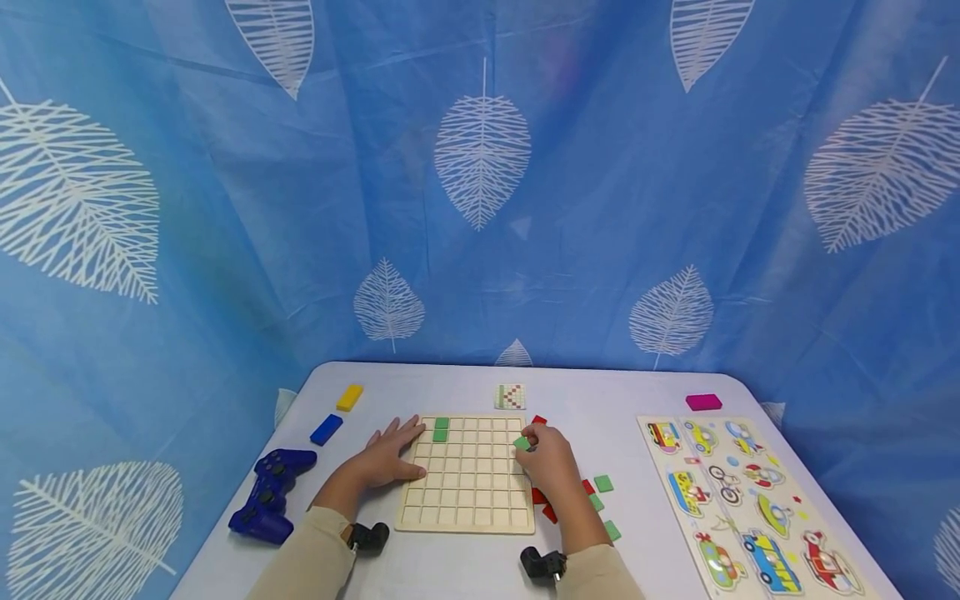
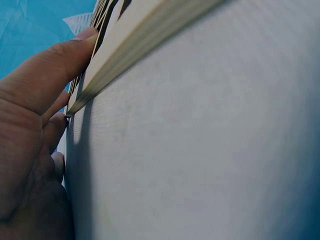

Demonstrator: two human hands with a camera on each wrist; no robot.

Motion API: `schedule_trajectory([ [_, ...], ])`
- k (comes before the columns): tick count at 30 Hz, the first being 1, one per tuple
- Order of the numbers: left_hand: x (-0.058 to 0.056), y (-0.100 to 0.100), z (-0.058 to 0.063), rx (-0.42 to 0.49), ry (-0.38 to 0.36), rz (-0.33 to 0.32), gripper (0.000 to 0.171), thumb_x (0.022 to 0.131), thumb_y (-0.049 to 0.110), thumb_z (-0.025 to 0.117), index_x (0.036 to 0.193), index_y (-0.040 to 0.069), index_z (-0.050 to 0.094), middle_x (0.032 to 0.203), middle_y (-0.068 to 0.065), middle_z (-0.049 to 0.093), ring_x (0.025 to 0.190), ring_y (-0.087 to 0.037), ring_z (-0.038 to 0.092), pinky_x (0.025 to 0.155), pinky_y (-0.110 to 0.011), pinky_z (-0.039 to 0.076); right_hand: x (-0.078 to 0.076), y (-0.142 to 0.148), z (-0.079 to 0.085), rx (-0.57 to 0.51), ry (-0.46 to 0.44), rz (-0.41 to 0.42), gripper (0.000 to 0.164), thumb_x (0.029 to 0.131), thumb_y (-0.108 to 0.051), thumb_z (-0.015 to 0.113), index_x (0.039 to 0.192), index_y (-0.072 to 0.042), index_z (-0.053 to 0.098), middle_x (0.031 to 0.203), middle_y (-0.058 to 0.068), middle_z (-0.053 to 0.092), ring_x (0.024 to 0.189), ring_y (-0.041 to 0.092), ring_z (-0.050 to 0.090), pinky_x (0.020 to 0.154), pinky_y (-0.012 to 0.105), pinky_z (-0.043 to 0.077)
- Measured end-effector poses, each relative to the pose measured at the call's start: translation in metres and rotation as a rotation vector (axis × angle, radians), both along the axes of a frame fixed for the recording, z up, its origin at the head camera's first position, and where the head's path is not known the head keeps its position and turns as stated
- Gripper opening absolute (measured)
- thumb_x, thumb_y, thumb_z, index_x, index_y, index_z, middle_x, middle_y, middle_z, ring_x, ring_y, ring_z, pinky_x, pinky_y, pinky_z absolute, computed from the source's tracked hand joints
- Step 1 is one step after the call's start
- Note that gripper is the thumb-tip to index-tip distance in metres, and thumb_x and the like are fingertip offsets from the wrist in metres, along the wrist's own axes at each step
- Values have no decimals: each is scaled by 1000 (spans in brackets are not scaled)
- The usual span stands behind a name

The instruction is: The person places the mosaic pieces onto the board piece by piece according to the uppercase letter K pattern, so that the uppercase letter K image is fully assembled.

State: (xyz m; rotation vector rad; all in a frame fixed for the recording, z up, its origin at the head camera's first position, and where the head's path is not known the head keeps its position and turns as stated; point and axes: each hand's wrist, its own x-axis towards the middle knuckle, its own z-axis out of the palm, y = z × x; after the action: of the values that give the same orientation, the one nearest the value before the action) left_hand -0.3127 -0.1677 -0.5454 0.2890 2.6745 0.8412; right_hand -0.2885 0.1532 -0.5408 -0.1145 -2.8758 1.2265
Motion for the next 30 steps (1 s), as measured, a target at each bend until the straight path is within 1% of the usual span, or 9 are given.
schedule_trajectory([
  [4, 1, 0, 1, 3, -2, 2, 93, 84, 46, 86, 162, 21, 42, 175, -2, 23, 164, -36, 6, 130, -63, 2, -1, -18, -1, -38, 51, 65, 32, 89, -12, 77, 120, -6, 72, 107, 4, 66, 97, 20, 64, 86, 41, 57],
  [8, 2, -1, 1, -2, -7, 10, 93, 83, 46, 86, 162, 22, 43, 175, -1, 24, 164, -35, 6, 130, -62, 2, -2, -35, -1, -60, 87, 115, 32, 88, -9, 77, 119, -6, 73, 104, 3, 65, 93, 17, 64, 84, 38, 58],
  [14, -1, -1, 1, -3, -13, 13, 93, 84, 45, 86, 162, 22, 42, 175, 0, 23, 164, -34, 5, 131, -61, 2, -6, -53, -2, -56, 110, 141, 34, 87, -11, 77, 121, -9, 73, 106, 2, 65, 92, 14, 65, 84, 37, 60],
  [17, -2, -1, 2, 7, -9, 3, 93, 84, 44, 86, 162, 21, 41, 175, -1, 22, 164, -34, 5, 130, -62, 2, -8, -60, -2, -63, 110, 152, 33, 88, -12, 77, 121, -8, 73, 108, 4, 67, 94, 15, 67, 84, 37, 60],
  [20, -1, -1, 2, 6, -8, -8, 92, 85, 45, 86, 162, 21, 42, 175, -2, 23, 164, -35, 5, 130, -62, 2, -8, -66, -3, -85, 90, 171, 32, 89, -11, 77, 120, -7, 73, 110, 5, 67, 96, 16, 68, 86, 38, 61],
  [25, 1, -2, 1, 0, -14, -3, 92, 84, 45, 86, 162, 22, 43, 175, -1, 23, 164, -35, 6, 130, -62, 2, -9, -80, -1, -105, 81, 213, 31, 90, -11, 77, 121, -7, 73, 113, 6, 67, 98, 17, 68, 86, 39, 62],
  [30, -1, -4, 2, -4, -3, -13, 91, 85, 47, 85, 162, 22, 42, 175, -1, 23, 164, -35, 5, 130, -62, 2, -13, -93, 2, -107, 68, 227, 31, 90, -12, 76, 121, -10, 74, 113, 4, 67, 98, 17, 66, 89, 40, 60],
])
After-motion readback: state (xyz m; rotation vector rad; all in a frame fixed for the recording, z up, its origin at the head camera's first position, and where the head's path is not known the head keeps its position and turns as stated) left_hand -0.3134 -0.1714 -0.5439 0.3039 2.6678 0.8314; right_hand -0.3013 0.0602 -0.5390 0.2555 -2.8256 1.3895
